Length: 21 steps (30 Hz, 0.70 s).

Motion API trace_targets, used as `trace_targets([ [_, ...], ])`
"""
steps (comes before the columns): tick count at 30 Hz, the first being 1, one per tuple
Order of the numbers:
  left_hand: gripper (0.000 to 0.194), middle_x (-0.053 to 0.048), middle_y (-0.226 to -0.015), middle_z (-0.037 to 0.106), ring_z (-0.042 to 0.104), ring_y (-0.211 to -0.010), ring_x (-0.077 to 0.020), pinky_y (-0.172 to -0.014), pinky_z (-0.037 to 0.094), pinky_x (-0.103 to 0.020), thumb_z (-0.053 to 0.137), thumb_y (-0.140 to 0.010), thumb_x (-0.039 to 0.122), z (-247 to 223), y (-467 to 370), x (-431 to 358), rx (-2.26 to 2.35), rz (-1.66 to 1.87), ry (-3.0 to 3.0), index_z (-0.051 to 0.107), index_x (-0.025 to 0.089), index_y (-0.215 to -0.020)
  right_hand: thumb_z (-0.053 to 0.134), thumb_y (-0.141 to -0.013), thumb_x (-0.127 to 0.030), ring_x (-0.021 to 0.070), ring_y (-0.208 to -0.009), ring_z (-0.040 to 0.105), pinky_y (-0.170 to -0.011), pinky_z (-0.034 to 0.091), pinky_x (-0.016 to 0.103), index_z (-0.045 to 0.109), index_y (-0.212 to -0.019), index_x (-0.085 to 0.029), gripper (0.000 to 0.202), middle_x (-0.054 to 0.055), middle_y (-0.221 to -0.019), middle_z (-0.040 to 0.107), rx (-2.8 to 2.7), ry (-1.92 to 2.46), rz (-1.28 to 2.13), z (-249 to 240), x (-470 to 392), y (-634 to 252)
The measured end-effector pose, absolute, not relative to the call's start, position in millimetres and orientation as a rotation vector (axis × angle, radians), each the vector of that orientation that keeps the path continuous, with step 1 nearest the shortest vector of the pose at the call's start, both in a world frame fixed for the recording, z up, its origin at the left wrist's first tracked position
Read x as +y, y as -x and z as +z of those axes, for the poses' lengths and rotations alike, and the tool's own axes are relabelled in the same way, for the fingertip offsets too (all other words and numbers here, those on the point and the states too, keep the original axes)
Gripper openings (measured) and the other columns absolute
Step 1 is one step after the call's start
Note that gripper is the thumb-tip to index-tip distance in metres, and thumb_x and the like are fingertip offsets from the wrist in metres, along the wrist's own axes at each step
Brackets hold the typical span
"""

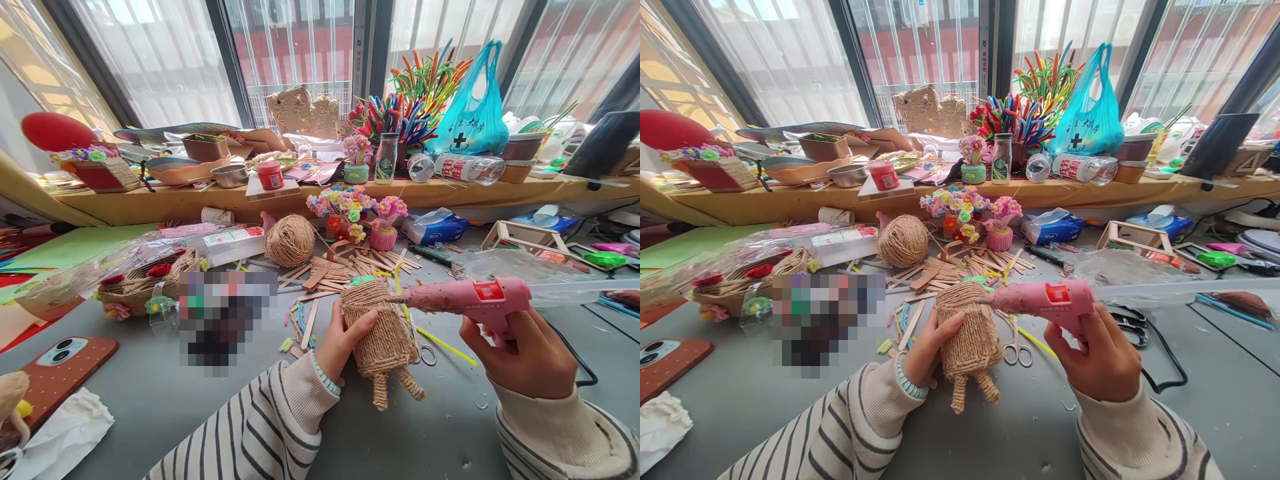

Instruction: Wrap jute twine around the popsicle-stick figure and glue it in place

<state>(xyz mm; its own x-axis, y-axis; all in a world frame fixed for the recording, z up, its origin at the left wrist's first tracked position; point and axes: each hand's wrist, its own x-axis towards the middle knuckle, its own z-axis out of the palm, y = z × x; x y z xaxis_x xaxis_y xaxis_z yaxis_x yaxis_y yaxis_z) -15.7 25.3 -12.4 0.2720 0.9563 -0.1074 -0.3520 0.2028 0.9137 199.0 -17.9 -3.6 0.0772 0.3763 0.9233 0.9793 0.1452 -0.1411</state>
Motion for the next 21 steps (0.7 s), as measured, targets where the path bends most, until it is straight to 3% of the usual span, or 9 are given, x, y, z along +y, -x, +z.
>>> trace_targets([
  [21,0.066,-0.014,-0.127,0.063,0.051,-0.128,-0.0344,-0.107,0.041,-0.047,0.080,-0.064,0.045,-10.9,16.6,23.4,0.791,1.099,-0.850,0.053,0.018,-0.117,0.061,-0.081,-0.024,0.0074,-0.045,0.038,-0.044,0.033,0.024,0.053,-0.069,-0.021,0.015,-0.005,-0.058,0.049,-1.426,1.449,-0.782,-1.9,-18.9,-194.8],
])
